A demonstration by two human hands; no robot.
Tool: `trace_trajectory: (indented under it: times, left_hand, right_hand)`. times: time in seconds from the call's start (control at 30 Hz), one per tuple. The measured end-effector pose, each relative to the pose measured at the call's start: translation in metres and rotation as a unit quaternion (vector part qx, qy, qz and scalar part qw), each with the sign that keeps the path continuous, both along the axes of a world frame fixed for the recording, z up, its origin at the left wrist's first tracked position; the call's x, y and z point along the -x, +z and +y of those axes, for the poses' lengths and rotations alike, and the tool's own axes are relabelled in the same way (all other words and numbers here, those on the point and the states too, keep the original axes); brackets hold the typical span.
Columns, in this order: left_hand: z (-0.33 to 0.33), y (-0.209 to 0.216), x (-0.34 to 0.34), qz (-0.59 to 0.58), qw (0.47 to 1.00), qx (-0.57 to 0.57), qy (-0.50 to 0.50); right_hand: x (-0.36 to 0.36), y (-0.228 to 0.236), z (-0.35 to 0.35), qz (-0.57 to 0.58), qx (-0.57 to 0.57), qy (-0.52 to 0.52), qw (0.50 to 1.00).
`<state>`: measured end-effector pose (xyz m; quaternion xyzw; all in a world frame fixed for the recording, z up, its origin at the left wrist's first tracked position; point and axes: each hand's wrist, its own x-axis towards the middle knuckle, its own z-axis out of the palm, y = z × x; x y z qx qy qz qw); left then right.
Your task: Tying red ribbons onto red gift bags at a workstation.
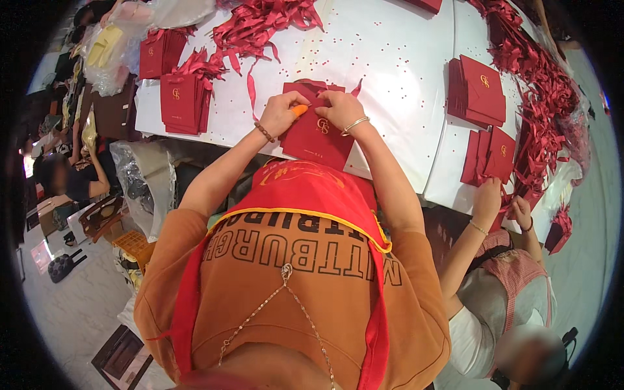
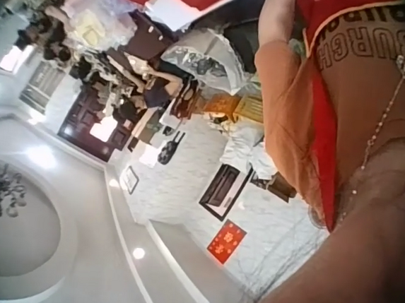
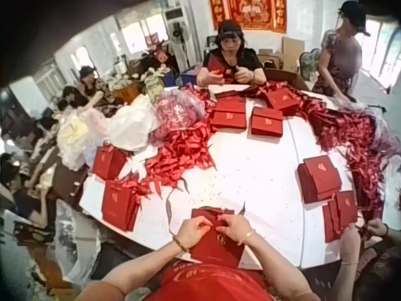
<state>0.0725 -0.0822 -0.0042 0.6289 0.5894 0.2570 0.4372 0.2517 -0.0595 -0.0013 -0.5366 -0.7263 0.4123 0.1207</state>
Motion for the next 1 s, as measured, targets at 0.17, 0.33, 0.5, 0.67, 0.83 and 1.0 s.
trace_trajectory:
  times: [0.17, 0.33, 0.5, 0.67, 0.83, 1.0]
  left_hand:
    - [0.001, 0.0, -0.004, 0.019, 0.998, -0.053, -0.021]
    - [0.003, 0.006, -0.006, 0.06, 0.997, -0.047, -0.028]
    - [0.003, 0.011, -0.012, 0.149, 0.98, -0.119, -0.059]
    - [0.0, 0.013, -0.023, 0.217, 0.948, -0.218, -0.086]
    - [0.003, 0.022, -0.027, 0.113, 0.988, -0.1, -0.019]
    - [0.016, 0.023, -0.001, 0.066, 0.994, 0.075, -0.051]
  right_hand:
    - [-0.001, -0.009, 0.003, 0.021, 0.056, 0.003, 0.998]
    - [-0.001, -0.009, -0.002, 0.049, 0.071, -0.013, 0.996]
    - [0.002, -0.012, -0.006, 0.044, 0.02, -0.016, 0.999]
    - [0.007, -0.001, -0.01, 0.0, -0.035, -0.035, 0.999]
    - [0.007, -0.002, -0.018, 0.038, -0.055, -0.045, 0.997]
    - [0.008, 0.005, -0.027, 0.017, -0.115, -0.051, 0.992]
